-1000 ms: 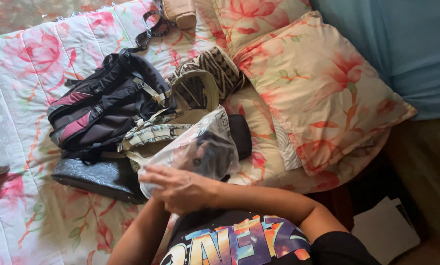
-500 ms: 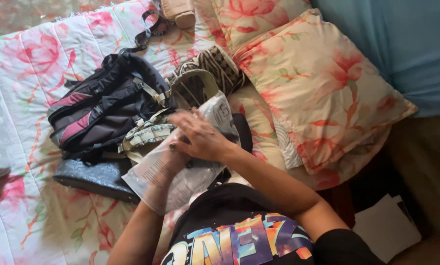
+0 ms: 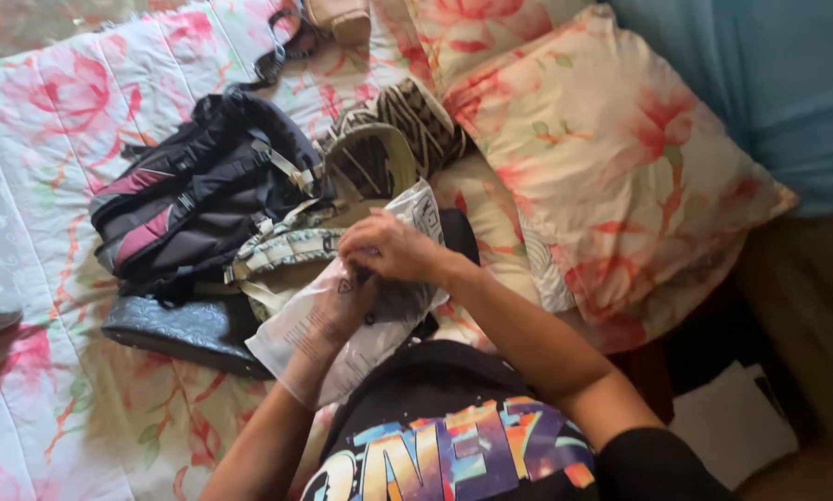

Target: The person removes a black clutch from a plastic mailer, shows a decorative book, and places items into various backpacks and bags on a bed.

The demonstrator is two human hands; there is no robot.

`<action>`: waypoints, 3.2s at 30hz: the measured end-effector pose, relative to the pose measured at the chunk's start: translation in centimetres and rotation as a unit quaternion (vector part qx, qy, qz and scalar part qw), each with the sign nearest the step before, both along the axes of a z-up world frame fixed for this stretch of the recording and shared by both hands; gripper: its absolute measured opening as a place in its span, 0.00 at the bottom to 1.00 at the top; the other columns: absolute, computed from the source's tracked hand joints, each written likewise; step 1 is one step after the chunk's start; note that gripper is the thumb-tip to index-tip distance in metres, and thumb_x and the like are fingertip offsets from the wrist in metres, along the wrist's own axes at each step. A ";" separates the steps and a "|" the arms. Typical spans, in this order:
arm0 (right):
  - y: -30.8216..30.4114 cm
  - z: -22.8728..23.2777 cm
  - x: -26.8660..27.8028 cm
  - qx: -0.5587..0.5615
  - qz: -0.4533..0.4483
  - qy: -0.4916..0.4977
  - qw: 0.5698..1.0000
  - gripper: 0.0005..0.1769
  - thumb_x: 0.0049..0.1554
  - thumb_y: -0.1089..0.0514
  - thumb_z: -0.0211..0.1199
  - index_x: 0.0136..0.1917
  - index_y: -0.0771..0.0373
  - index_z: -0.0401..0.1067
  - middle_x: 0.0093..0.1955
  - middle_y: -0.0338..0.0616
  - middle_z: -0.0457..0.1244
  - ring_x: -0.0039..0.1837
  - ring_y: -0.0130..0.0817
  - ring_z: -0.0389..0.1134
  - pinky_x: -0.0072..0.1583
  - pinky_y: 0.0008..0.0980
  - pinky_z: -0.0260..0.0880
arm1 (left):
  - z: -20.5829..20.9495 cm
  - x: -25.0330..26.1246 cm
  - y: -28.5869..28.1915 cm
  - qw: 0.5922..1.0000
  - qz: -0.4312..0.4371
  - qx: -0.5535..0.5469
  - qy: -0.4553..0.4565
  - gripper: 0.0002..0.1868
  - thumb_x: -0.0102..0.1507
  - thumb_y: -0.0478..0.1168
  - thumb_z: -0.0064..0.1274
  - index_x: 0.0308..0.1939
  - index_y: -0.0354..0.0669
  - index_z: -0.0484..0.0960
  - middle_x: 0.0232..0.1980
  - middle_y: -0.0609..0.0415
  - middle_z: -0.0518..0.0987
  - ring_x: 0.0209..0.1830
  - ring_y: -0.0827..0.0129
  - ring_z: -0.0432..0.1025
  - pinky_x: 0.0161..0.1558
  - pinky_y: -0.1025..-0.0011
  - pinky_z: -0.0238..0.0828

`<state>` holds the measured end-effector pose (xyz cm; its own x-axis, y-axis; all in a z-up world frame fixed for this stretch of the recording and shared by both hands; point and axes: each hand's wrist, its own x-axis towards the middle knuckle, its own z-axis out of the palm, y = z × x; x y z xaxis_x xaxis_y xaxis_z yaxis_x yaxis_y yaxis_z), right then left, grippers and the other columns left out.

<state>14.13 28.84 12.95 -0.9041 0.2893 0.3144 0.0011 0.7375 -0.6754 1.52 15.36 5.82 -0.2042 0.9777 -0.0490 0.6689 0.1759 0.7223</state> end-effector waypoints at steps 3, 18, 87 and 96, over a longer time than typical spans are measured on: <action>1.5 -1.4 0.5 -0.001 -0.063 -0.013 0.998 0.05 0.57 0.59 0.65 0.47 0.59 0.78 0.51 0.43 0.72 0.58 0.41 0.72 0.72 0.45 0.58 | 0.4 0.4 -0.5 0.995 -0.018 0.085 -0.056 0.30 0.59 0.48 0.58 0.61 0.39 0.72 0.47 0.35 0.80 0.44 0.42 0.76 0.45 0.49 0.71; 4.2 -21.7 15.1 -0.742 -0.081 0.161 0.645 0.32 0.65 0.41 0.56 0.74 0.61 0.61 0.71 0.45 0.62 0.71 0.39 0.63 0.73 0.42 0.62 | -0.6 -0.3 -5.9 0.904 0.167 0.094 -0.382 0.29 0.57 0.46 0.62 0.58 0.36 0.74 0.47 0.47 0.80 0.44 0.62 0.75 0.43 0.63 0.75; -7.4 -20.1 6.7 -0.646 -0.020 -0.213 0.733 0.17 0.63 0.51 0.66 0.36 0.62 0.74 0.31 0.35 0.65 0.31 0.22 0.61 0.36 0.23 0.59 | -22.9 2.5 2.6 0.575 0.166 0.008 -0.801 0.33 0.68 0.56 0.46 0.69 0.35 0.71 0.62 0.46 0.78 0.61 0.53 0.73 0.66 0.54 0.68; -1.8 -16.3 7.1 -0.760 -0.102 -0.081 0.637 0.05 0.61 0.62 0.60 0.49 0.63 0.74 0.50 0.46 0.69 0.52 0.38 0.73 0.57 0.42 0.74 | -22.8 -0.4 1.5 0.971 0.008 -0.088 -0.222 0.25 0.67 0.55 0.41 0.47 0.40 0.87 0.43 0.45 0.86 0.44 0.56 0.80 0.47 0.56 0.78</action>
